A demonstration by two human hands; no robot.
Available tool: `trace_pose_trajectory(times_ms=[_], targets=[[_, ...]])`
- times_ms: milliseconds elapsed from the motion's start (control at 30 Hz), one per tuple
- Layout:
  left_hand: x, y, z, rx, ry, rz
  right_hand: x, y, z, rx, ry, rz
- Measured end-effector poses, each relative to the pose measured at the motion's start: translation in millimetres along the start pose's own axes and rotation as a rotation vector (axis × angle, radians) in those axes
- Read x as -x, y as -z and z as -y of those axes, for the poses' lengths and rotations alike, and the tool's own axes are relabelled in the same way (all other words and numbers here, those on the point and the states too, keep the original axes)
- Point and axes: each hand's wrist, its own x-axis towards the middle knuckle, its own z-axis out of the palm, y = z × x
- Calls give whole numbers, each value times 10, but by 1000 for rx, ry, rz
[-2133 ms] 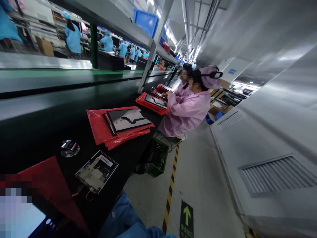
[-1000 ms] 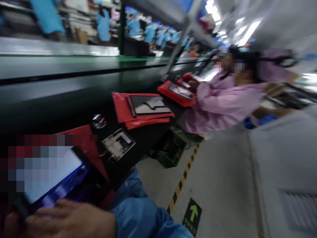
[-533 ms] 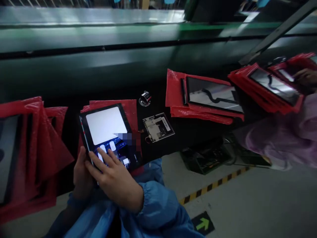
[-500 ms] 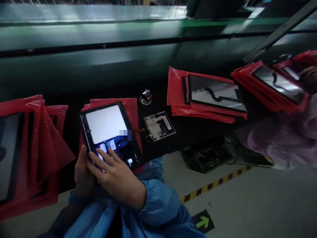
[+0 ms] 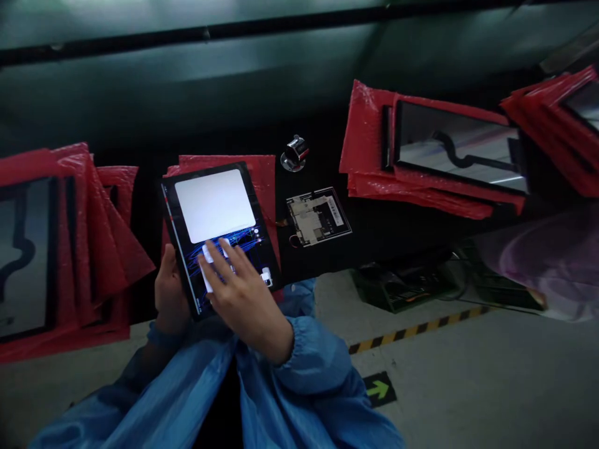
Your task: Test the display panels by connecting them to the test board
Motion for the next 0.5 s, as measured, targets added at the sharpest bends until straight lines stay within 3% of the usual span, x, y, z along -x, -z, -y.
trace_pose_trajectory(times_ms=[67, 133, 267, 367, 500], targets=[[-6, 10, -26, -5, -12, -49, -11, -34, 35, -60, 128, 20], [-1, -3, -33, -39, -6, -54, -3, -11, -9, -97, 150, 20], [24, -66, 15, -88, -31, 20, 91, 151, -271, -66, -67, -76], [29, -77, 50, -89, -92, -28, 221, 278, -479, -27, -225, -246], [7, -28, 50, -98, -139, -21, 373, 331, -608, -25, -298, -390]])
